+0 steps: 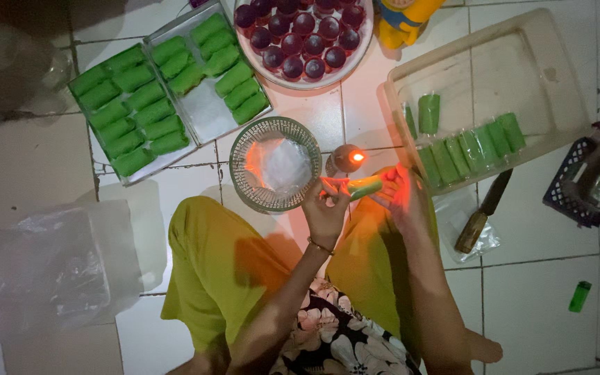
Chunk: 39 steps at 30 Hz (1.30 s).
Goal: The person sits on the floor and wraps small green rectangular candies in clear plastic wrappers. They use a lit candle to heat and seal the edges of the wrappers, then place the finished candies into a tray. The person repeats this process for multiple candies.
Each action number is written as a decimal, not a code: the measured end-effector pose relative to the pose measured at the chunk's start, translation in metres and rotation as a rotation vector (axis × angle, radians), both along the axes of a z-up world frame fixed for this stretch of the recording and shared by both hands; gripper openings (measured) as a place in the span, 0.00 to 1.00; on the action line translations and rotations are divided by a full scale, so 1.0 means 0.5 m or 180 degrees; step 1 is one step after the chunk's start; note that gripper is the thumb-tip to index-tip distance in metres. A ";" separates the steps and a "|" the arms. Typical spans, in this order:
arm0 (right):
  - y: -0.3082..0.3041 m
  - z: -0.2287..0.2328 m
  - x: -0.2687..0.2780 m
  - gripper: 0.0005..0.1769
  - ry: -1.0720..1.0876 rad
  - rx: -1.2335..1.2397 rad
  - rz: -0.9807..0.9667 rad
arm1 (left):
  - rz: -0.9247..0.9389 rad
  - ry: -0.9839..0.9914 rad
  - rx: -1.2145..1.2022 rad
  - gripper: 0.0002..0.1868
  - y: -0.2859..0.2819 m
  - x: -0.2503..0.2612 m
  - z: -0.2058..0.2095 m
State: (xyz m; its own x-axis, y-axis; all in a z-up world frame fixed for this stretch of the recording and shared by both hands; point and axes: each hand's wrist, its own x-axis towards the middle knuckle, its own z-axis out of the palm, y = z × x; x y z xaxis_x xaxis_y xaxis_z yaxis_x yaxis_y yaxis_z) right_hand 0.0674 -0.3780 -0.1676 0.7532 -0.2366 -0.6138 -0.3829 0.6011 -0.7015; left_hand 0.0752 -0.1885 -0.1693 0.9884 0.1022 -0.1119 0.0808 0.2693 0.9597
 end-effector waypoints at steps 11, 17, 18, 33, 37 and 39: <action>0.019 0.043 0.021 0.18 0.0137 -0.0526 0.0866 | -0.0324 0.0077 -0.0112 0.16 0.018 -0.008 0.003; 0.013 0.073 0.029 0.19 -0.0015 -0.0059 0.0753 | -0.0272 0.0322 -0.0193 0.06 0.025 0.008 -0.048; 0.016 0.080 0.031 0.19 -0.0002 -0.0253 0.0827 | -0.0265 0.0407 -0.0210 0.05 0.024 0.013 -0.055; 0.013 0.044 0.052 0.20 -0.0011 -0.0831 0.0942 | -0.0089 0.0429 -0.0281 0.11 0.012 0.038 -0.082; 0.002 0.041 0.045 0.20 0.0042 -0.0934 0.0870 | -0.0118 0.0489 -0.0426 0.13 -0.001 0.036 -0.093; -0.005 0.034 0.042 0.19 -0.0008 -0.0931 0.0874 | -0.0118 0.0590 -0.0411 0.12 -0.012 0.032 -0.108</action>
State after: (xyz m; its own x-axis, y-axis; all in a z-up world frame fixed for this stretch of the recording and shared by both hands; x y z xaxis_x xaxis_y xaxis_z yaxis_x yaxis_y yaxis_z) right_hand 0.0883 -0.3805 -0.1507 0.8141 -0.1907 -0.5485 -0.4996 0.2516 -0.8289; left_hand 0.0913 -0.1943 -0.2235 0.9525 0.0394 -0.3019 0.2647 0.3825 0.8852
